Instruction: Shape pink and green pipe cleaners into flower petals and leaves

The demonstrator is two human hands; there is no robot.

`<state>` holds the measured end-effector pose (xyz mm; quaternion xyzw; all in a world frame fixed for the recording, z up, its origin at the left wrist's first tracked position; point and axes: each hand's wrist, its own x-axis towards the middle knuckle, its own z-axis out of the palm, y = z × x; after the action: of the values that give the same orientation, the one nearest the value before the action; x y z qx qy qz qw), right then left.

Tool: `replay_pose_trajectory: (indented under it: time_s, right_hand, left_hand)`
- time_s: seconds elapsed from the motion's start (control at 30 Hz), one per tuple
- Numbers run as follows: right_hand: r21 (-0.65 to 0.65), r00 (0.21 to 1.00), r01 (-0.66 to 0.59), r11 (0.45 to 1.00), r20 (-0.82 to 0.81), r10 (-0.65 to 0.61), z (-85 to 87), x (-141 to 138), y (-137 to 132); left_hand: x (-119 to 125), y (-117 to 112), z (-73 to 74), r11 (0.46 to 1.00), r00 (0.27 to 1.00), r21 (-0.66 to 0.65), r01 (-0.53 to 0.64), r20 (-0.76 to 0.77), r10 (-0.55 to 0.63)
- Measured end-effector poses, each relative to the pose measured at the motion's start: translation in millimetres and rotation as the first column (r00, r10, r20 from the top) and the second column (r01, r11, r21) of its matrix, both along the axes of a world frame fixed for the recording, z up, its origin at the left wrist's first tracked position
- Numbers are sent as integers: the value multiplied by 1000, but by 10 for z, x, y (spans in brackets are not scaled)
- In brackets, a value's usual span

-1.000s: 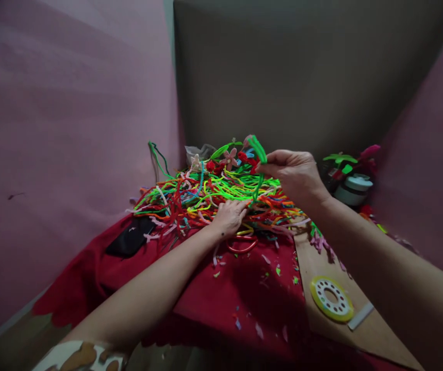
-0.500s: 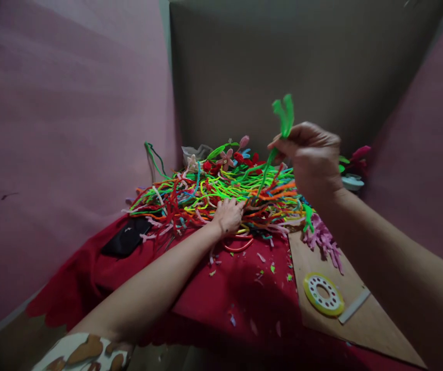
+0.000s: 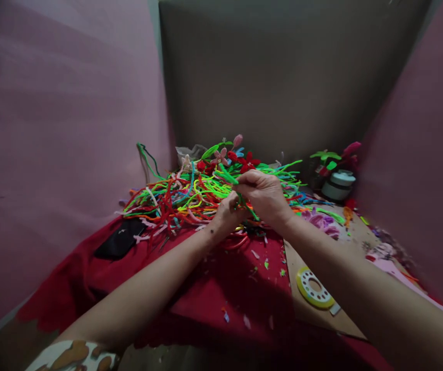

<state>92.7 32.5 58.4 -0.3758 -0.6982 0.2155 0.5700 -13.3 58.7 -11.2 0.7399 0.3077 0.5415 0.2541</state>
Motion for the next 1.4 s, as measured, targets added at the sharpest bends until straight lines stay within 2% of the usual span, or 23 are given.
replay_pose_trajectory:
  time_s: [0.07,0.1,0.13,0.23,0.3,0.37,0.43,0.47,0.6,0.73,0.83,0.93,1.03,1.1,1.13,1.2,1.27,1.4]
  right_hand:
    - [35,999,18,999,49,-20,22,-14,-11]
    - [17,999,19,1000,47,-20,34,-5,-11]
    - [-17,1000,12,1000,29,-11,40,15,-7]
    - [-114,997,-50,992,-65,43,-12,138,24]
    - [-147,996,-93,985,-24,90,-128,261,68]
    - [-180,965,-92,979,227,132,-295,392,138]
    - [-44,886,-32,999,461,49,-465,507,231]
    - [6,857,-14,1000,516,9,-534,555,285]
    - [-46,853,126,991,515,-85,-648,692,496]
    - [-113,877,156,981,473,-85,-635,768,609]
    - [-162,891,121,979,452,-35,-652,779,609]
    - [-194,896,54,980,442,38,-636,770,546]
    - [-254,932,-6,967,349,98,-531,741,382]
    - [-284,974,98,954,222,-34,-442,699,209]
    - [-351,991,89,932,129,-45,-407,669,113]
    - [-491,990,-127,862,-113,81,-375,592,-73]
    - [-529,944,-301,793,-281,171,-397,507,-215]
    - [-494,886,-386,779,-433,164,-506,395,-318]
  left_hand:
    - [-4,-83,58,978,987,-161,136,103,-120]
    - [-12,-116,82,942,971,-247,228,134,-199]
    - [-23,-137,102,908,954,-309,282,194,-230]
    - [-63,-118,122,875,923,-387,292,352,-153]
    - [-85,-58,110,858,873,-405,317,479,-96]
    - [-97,5,89,830,800,-424,363,599,-44]
    - [-106,51,68,806,748,-441,395,663,-3]
    - [-116,71,62,803,733,-444,397,680,13]
    - [-275,164,94,842,674,-418,341,733,91]
    - [-550,234,215,875,594,-386,293,790,149]
    - [-610,167,294,831,605,-389,397,792,82]
    - [-513,13,325,713,621,-377,592,777,-104]
    - [-388,-140,313,590,657,-432,682,715,-237]
    - [-331,-211,291,520,698,-501,691,649,-302]
    - [-310,-238,278,496,717,-534,685,617,-326]
    - [-276,-280,251,460,749,-593,661,556,-361]
    - [-241,-320,222,428,774,-646,632,493,-397]
    - [-160,-398,161,346,781,-738,579,381,-495]
